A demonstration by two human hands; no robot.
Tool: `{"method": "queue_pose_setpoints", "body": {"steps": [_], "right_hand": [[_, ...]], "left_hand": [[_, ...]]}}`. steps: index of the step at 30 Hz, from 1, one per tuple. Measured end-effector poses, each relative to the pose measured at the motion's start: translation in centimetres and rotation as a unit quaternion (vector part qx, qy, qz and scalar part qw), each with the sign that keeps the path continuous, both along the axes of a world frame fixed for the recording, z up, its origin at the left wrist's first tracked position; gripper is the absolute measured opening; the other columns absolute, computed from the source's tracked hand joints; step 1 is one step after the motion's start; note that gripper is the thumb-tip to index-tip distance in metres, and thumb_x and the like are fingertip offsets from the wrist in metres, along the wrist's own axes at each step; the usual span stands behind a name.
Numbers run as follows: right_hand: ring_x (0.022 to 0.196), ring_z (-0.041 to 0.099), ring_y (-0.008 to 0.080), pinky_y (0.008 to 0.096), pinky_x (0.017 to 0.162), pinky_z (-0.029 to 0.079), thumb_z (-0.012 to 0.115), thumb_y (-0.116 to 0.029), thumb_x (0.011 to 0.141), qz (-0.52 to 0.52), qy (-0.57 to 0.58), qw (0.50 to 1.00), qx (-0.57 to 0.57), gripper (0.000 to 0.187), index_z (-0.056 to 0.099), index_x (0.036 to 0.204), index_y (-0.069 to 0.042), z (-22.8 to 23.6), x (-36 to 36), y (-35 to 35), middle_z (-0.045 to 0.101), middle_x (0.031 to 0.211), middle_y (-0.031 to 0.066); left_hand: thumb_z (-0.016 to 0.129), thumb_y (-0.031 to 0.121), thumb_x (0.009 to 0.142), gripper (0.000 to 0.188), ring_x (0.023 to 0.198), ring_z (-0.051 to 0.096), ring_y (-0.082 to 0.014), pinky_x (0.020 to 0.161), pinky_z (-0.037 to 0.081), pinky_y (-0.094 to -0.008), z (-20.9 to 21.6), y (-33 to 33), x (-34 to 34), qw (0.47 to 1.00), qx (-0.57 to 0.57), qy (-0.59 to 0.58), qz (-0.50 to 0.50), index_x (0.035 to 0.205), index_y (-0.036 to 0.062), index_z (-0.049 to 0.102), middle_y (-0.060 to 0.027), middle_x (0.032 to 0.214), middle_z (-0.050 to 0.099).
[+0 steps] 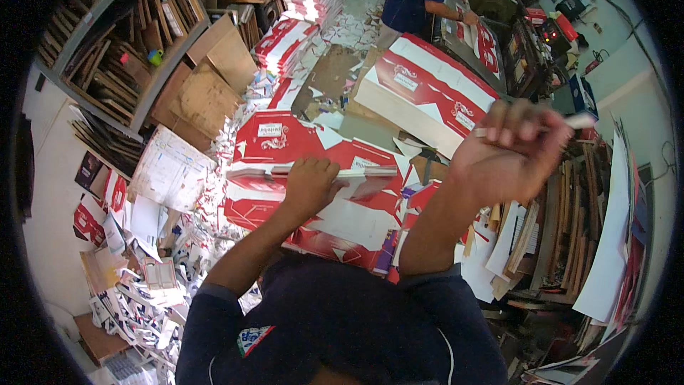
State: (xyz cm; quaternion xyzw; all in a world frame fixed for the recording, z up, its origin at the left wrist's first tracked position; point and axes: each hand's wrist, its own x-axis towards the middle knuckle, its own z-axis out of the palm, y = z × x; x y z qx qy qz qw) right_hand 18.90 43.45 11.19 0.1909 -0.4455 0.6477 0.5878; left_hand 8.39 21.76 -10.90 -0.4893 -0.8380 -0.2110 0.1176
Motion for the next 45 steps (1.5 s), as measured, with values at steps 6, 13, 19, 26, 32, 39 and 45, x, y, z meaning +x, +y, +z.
{"method": "queue_pose_setpoints", "body": {"steps": [6, 13, 19, 26, 32, 39, 45], "right_hand": [[0.123, 0.051, 0.0282, 0.0389, 0.103, 0.041, 0.056, -0.040, 0.103, 0.083, -0.364, 0.800, 0.469, 0.063, 0.036, 0.147, 0.000, -6.5, -12.1, -10.2, 0.053, 0.138, 0.0182], [0.132, 0.055, 0.0215, 0.0365, 0.108, 0.045, 0.070, -0.044, 0.094, 0.157, -0.618, 0.690, 0.341, 0.066, 0.051, 0.148, -0.011, -13.4, -3.9, 0.1, 0.057, 0.145, 0.0138], [0.100, 0.069, 0.0183, 0.0338, 0.088, 0.054, 0.080, -0.019, 0.086, 0.089, -0.669, 0.660, 0.330, 0.046, 0.066, 0.128, -0.007, -19.1, 3.1, 3.0, 0.074, 0.108, 0.0103], [0.092, 0.072, 0.0249, 0.0360, 0.077, 0.055, 0.074, -0.010, 0.089, -0.013, -0.585, 0.757, 0.292, 0.028, 0.068, 0.116, -0.005, -20.9, 4.4, 0.6, 0.072, 0.101, 0.0142], [0.078, 0.064, 0.0125, 0.0314, 0.070, 0.051, 0.073, -0.025, 0.095, 0.084, -0.625, 0.732, 0.258, 0.030, 0.068, 0.117, -0.005, -17.6, 4.4, 0.0, 0.069, 0.091, 0.0085], [0.082, 0.064, 0.0148, 0.0329, 0.073, 0.051, 0.073, -0.033, 0.094, 0.162, -0.666, 0.686, 0.244, 0.035, 0.070, 0.114, -0.005, -30.1, -0.7, 2.7, 0.070, 0.092, 0.0066], [0.094, 0.070, 0.0287, 0.0400, 0.080, 0.054, 0.075, -0.036, 0.088, 0.053, -0.663, 0.659, 0.351, 0.040, 0.072, 0.116, -0.007, -40.5, -0.2, 3.5, 0.072, 0.100, 0.0150]], "left_hand": [[0.080, 0.038, 0.077, 0.033, 0.092, 0.063, -0.0255, 0.077, 0.046, -0.0435, 0.2, 0.5, -0.5, 0.992, 0.111, -0.029, -0.050, 0.092, 0.0119, 0.065, -0.0053, 0.094, 0.064], [0.076, 0.042, 0.081, 0.035, 0.087, 0.065, -0.0270, 0.076, 0.046, -0.0451, 0.3, 0.5, 0.4, 0.999, -0.024, -0.037, -0.009, 0.092, 0.0112, 0.066, -0.0069, 0.088, 0.065], [0.081, 0.037, 0.078, 0.036, 0.094, 0.061, -0.0281, 0.075, 0.047, -0.0456, 0.9, 0.3, 0.2, 0.997, 0.037, -0.059, -0.021, 0.097, 0.0104, 0.066, -0.0064, 0.095, 0.062], [0.080, 0.035, 0.079, 0.041, 0.090, 0.067, -0.0312, 0.071, 0.052, -0.0450, 1.5, 0.0, 0.1, 0.991, -0.120, -0.053, -0.020, 0.110, 0.0119, 0.068, -0.0096, 0.094, 0.067], [0.078, 0.044, 0.080, 0.046, 0.085, 0.072, -0.0326, 0.067, 0.054, -0.0478, 10.3, -1.5, -0.6, 0.959, -0.218, -0.166, -0.079, 0.109, 0.0090, 0.069, -0.0157, 0.086, 0.072], [0.078, 0.062, 0.074, 0.076, 0.103, 0.070, -0.0354, 0.088, 0.054, -0.0474, -2.9, 1.8, -7.5, 0.891, -0.345, -0.275, -0.109, 0.133, 0.0162, 0.064, -0.0158, 0.109, 0.073], [0.074, 0.068, 0.075, 0.079, 0.123, 0.062, -0.0327, 0.103, 0.048, -0.0472, -13.2, 2.5, -7.9, 0.883, -0.350, -0.286, -0.126, 0.137, 0.0210, 0.062, -0.0158, 0.128, 0.067]]}}
